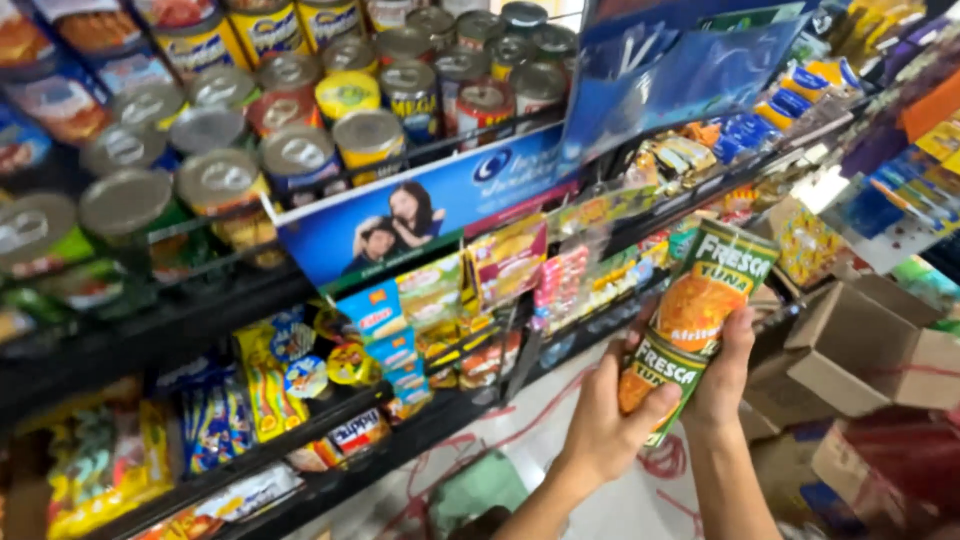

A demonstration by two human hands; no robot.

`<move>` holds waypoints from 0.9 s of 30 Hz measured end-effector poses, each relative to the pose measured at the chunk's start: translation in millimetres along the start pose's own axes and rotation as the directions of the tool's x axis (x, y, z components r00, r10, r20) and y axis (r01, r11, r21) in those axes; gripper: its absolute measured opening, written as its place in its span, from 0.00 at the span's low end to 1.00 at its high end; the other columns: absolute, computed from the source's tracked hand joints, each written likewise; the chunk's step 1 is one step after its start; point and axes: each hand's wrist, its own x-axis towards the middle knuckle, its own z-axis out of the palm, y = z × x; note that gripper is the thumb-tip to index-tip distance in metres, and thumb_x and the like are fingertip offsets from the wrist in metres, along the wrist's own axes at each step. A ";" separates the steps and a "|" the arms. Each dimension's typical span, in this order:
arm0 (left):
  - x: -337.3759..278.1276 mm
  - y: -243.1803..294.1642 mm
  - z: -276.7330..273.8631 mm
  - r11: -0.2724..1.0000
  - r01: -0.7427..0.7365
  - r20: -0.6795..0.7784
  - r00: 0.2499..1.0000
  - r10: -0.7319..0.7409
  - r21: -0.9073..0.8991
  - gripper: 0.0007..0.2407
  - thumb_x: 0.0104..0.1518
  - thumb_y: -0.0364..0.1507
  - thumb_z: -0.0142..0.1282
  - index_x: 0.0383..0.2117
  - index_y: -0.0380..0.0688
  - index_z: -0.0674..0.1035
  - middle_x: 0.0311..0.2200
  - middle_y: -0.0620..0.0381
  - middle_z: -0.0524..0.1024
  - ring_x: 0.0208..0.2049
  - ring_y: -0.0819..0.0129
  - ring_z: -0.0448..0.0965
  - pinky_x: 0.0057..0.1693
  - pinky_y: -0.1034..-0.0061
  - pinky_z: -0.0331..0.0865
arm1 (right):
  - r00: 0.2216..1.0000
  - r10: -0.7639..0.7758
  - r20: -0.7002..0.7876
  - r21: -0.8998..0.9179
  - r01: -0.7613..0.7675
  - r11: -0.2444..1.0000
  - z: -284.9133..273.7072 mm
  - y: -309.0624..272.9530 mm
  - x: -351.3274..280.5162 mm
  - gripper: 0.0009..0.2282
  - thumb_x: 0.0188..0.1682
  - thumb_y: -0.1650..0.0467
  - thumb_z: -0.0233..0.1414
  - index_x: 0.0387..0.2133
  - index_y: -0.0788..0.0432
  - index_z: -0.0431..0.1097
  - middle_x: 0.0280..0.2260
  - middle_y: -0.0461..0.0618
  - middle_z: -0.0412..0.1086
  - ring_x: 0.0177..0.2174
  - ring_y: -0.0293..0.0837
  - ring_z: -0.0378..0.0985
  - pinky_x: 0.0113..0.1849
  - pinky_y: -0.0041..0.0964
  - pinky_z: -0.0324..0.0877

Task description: Organizing and packing canned goods into a cardboard box and onto a shelf.

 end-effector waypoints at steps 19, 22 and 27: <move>-211.3 -181.2 114.9 0.997 -0.017 -0.125 0.992 0.007 -0.074 0.29 0.56 0.44 0.62 0.56 0.31 0.72 0.43 0.52 0.81 0.47 0.72 0.80 0.56 0.76 0.73 | 0.994 0.027 0.105 -0.007 -0.027 1.000 -191.7 66.4 -209.6 0.37 0.55 0.43 0.45 0.60 0.63 0.60 0.38 0.58 0.69 0.35 0.51 0.74 0.38 0.45 0.72; -248.3 -199.8 145.0 0.990 0.010 -0.112 0.993 -0.026 -0.140 0.30 0.57 0.44 0.63 0.58 0.30 0.70 0.45 0.52 0.79 0.49 0.72 0.78 0.58 0.76 0.72 | 0.993 0.040 0.114 -0.030 -0.037 0.999 -206.9 50.0 -251.9 0.37 0.56 0.42 0.46 0.58 0.64 0.59 0.36 0.58 0.69 0.34 0.51 0.74 0.39 0.46 0.73; -287.3 -227.0 172.5 0.970 0.063 -0.096 0.991 -0.088 -0.236 0.30 0.58 0.42 0.62 0.59 0.29 0.69 0.49 0.51 0.77 0.52 0.72 0.76 0.60 0.76 0.70 | 0.984 0.161 -0.075 -0.153 -0.171 0.973 -261.5 58.1 -299.1 0.38 0.53 0.42 0.46 0.61 0.64 0.61 0.39 0.57 0.71 0.35 0.51 0.74 0.38 0.45 0.73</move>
